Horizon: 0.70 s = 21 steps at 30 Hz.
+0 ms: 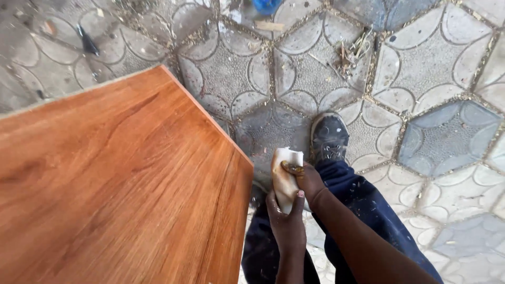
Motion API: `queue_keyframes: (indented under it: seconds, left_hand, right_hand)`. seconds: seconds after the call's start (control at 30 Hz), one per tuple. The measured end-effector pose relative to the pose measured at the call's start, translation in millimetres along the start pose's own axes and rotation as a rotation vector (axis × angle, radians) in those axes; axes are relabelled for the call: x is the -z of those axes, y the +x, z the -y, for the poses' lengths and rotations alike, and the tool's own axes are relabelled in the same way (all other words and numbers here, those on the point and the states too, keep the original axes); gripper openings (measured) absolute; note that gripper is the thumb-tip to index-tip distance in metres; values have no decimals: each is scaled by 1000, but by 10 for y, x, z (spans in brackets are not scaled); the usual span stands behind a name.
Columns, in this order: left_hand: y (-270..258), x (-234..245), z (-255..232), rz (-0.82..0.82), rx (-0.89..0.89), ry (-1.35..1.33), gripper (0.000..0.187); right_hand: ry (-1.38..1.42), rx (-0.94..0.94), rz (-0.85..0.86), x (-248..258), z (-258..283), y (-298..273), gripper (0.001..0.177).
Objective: Cleaning the surfaces and edges of a wooden cabinet using a cloth and liquid.
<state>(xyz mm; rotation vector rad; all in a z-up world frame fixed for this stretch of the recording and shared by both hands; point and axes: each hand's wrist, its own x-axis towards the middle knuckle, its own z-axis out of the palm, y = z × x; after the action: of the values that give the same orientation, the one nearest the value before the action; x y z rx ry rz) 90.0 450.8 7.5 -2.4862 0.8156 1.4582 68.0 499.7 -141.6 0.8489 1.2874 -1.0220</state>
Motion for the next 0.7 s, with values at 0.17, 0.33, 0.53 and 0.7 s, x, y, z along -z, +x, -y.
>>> queue_keyframes:
  seconds: [0.17, 0.33, 0.53, 0.7]
  left_hand:
    - [229, 354, 334, 50, 69, 54, 56]
    - [627, 482, 625, 54, 9, -100, 35]
    - [718, 454, 183, 70, 50, -241, 40]
    - [747, 366, -158, 124, 215, -405, 50]
  right_hand:
    - [-277, 142, -63, -56, -400, 171, 24]
    - [18, 183, 26, -368, -534, 292, 31]
    - [-231, 139, -112, -749, -251, 368, 52]
    - [-285, 232, 70, -784, -110, 603, 29]
